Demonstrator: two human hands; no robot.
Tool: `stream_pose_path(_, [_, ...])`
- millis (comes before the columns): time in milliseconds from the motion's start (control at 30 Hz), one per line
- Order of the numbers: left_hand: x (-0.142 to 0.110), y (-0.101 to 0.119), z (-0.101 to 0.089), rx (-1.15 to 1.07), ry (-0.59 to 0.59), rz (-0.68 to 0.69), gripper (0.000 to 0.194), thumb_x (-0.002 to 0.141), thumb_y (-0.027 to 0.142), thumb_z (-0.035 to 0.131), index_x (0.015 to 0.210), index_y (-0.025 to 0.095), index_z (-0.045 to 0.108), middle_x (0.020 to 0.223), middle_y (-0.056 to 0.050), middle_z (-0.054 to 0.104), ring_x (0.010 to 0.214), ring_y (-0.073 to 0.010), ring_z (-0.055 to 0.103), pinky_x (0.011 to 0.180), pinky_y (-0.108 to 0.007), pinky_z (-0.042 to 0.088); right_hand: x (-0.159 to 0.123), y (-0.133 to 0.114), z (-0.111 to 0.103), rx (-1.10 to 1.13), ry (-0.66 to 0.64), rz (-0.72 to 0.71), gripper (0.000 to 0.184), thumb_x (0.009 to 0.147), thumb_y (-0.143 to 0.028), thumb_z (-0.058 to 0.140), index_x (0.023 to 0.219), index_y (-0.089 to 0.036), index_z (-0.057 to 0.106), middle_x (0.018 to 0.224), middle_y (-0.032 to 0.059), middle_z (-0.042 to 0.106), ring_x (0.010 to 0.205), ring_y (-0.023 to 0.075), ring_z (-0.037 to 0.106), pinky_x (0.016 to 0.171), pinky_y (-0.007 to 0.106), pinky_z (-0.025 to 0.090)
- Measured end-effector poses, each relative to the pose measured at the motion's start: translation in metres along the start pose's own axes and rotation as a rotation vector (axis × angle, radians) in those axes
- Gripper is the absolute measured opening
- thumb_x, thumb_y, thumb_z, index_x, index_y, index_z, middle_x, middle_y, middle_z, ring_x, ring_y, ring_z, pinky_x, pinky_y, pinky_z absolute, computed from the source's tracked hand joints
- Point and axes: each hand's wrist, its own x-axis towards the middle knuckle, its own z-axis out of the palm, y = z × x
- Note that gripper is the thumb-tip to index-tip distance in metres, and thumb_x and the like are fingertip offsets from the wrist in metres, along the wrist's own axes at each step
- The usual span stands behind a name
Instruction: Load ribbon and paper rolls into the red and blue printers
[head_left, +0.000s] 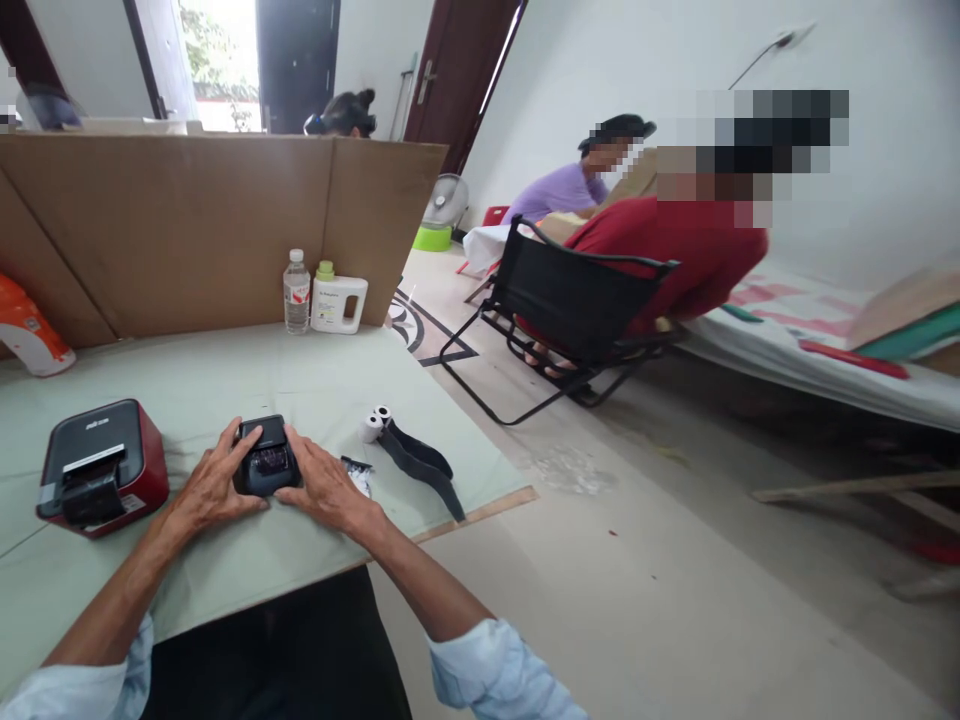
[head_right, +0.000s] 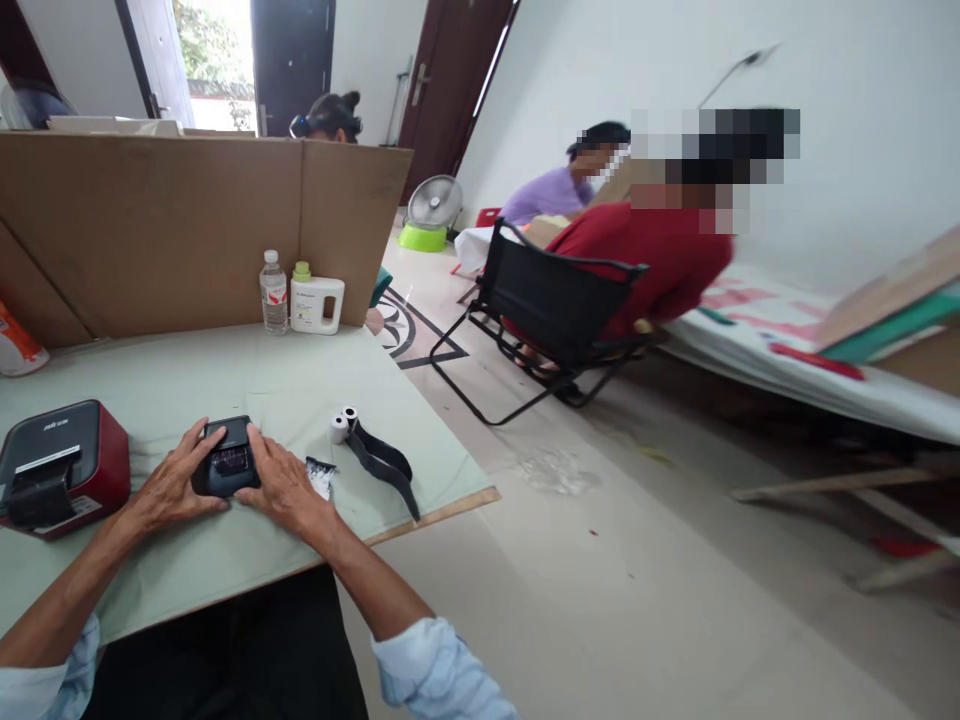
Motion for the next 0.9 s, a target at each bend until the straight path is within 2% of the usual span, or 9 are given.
stream_pose_path(200, [-0.001, 0.0, -0.001, 0.026, 0.024, 0.011, 0.106, 0.071, 0.037, 0.087, 0.164, 0.026, 0.04, 0.177, -0.02, 0.02, 0.148, -0.0464, 0.049, 0.117, -0.055, 0.048, 0.001, -0.001, 0.007, -0.09, 0.025, -0.016, 0.097, 0.088, -0.03, 0.082, 0.167, -0.021, 0.027, 0.161, 0.0213, 0.048, 0.147, 0.038, 0.049, 0.119, 0.056, 0.044])
stream_pose_path(367, [-0.001, -0.002, 0.003, 0.039, 0.039, 0.009, 0.109, 0.068, 0.039, 0.089, 0.164, 0.023, 0.04, 0.176, -0.024, 0.02, 0.148, -0.0496, 0.048, 0.115, -0.059, 0.048, 0.006, -0.001, 0.013, -0.138, 0.029, -0.046, 0.101, 0.087, -0.031, 0.083, 0.168, -0.02, 0.024, 0.16, 0.0234, 0.049, 0.144, 0.0381, 0.053, 0.117, 0.056, 0.047])
stream_pose_path(467, [0.0, -0.007, 0.008, 0.002, 0.103, 0.04, 0.106, 0.068, 0.037, 0.087, 0.163, 0.022, 0.041, 0.173, -0.023, 0.026, 0.147, -0.0467, 0.05, 0.115, -0.055, 0.05, 0.008, 0.002, 0.02, -0.133, 0.045, -0.077, 0.104, 0.088, -0.03, 0.083, 0.169, -0.016, 0.02, 0.162, 0.0262, 0.045, 0.147, 0.0384, 0.049, 0.118, 0.056, 0.046])
stream_pose_path(567, [0.007, -0.008, 0.007, -0.016, 0.148, 0.055, 0.104, 0.067, 0.034, 0.086, 0.161, 0.022, 0.043, 0.17, -0.021, 0.03, 0.144, -0.0446, 0.053, 0.115, -0.052, 0.051, 0.011, 0.009, 0.018, -0.106, 0.071, -0.111, 0.104, 0.09, -0.032, 0.08, 0.17, -0.019, 0.016, 0.165, 0.0249, 0.041, 0.151, 0.0379, 0.045, 0.12, 0.056, 0.045])
stream_pose_path(667, [0.027, 0.001, 0.0, 0.006, 0.179, 0.069, 0.106, 0.066, 0.039, 0.086, 0.161, 0.024, 0.043, 0.17, -0.02, 0.029, 0.14, -0.0451, 0.057, 0.112, -0.054, 0.053, 0.016, 0.016, 0.001, -0.099, 0.108, -0.129, 0.101, 0.092, -0.032, 0.078, 0.171, -0.02, 0.015, 0.166, 0.0235, 0.04, 0.153, 0.0364, 0.043, 0.123, 0.054, 0.041])
stream_pose_path(767, [0.062, 0.015, -0.005, 0.02, 0.196, 0.106, 0.107, 0.066, 0.043, 0.087, 0.161, 0.023, 0.043, 0.169, -0.021, 0.03, 0.14, -0.0455, 0.057, 0.113, -0.054, 0.052, 0.027, 0.027, -0.028, -0.123, 0.137, -0.12, 0.097, 0.093, -0.029, 0.076, 0.17, -0.016, 0.018, 0.165, 0.0257, 0.04, 0.154, 0.0355, 0.042, 0.125, 0.053, 0.039])
stream_pose_path(900, [0.115, 0.026, 0.0, -0.049, 0.126, 0.113, 0.111, 0.062, 0.046, 0.09, 0.159, 0.021, 0.044, 0.166, -0.021, 0.032, 0.14, -0.0458, 0.055, 0.112, -0.054, 0.053, 0.046, 0.044, -0.065, -0.228, 0.08, -0.015, 0.093, 0.091, -0.025, 0.077, 0.167, -0.011, 0.025, 0.162, 0.0266, 0.045, 0.15, 0.0352, 0.047, 0.123, 0.049, 0.041])
